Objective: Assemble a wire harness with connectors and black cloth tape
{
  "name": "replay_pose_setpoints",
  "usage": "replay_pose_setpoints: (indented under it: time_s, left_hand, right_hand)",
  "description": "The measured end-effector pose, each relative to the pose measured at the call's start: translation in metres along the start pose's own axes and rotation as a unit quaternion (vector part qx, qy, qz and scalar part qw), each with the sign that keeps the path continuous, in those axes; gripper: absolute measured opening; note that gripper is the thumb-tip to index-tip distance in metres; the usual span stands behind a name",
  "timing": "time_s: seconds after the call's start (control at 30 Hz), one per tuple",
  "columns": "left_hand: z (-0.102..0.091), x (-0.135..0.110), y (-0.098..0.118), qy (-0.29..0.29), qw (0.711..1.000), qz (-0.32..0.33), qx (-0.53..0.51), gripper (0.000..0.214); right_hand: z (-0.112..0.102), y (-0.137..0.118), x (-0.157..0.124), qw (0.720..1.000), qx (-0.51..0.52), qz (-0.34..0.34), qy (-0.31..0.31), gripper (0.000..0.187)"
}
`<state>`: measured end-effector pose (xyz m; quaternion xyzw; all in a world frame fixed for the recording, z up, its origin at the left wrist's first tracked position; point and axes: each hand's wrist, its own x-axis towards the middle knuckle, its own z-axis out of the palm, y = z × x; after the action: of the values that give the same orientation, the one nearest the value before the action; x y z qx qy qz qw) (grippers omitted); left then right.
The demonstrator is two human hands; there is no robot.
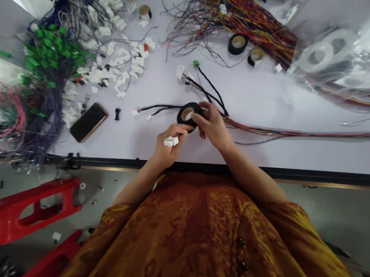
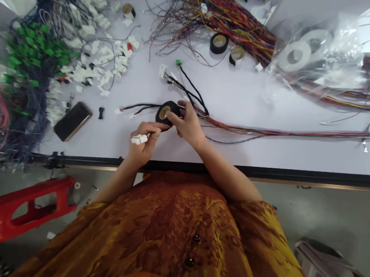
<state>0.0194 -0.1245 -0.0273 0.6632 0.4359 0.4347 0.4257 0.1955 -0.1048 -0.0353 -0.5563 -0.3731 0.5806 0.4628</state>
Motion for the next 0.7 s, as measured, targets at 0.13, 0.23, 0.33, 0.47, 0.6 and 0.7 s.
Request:
replay_pose_setpoints:
  time_s: [0.13,0.23,0.33,0.47,0.6,0.7]
  left_hand:
    - [0.003,0.0,-0.017,0.105,0.987,-0.082,-0.089,0.027]
    - [0.01,0.011,-0.028,0.036,0.981,-0.125,-0.142,0.037]
    - [0.019,0.023,-0.028,-0.027,0.981,-0.135,-0.136,0.037]
    - [0.027,0.032,-0.016,0.046,0.976,-0.16,-0.138,0.032]
    - [0.026,0.024,-0.001,0.067,0.975,-0.154,-0.142,0.028]
    - [0.024,0.012,0.007,-0.026,0.999,-0.019,-0.032,0.019]
  right_hand:
    - [-0.015,0.001,0.02,0.986,0.141,0.091,0.011,0.037]
    - [-0.029,0.011,0.011,0.986,0.151,0.072,0.014,0.042]
    - [-0.036,0.019,-0.008,0.995,0.087,0.025,0.032,0.042]
    - [-0.03,0.032,-0.049,0.973,-0.16,-0.16,0.037,0.045]
    - [-0.021,0.035,-0.069,0.927,-0.275,-0.254,-0.032,0.024]
    - [-0.019,0.022,-0.04,0.979,-0.138,-0.149,0.016,0.029]
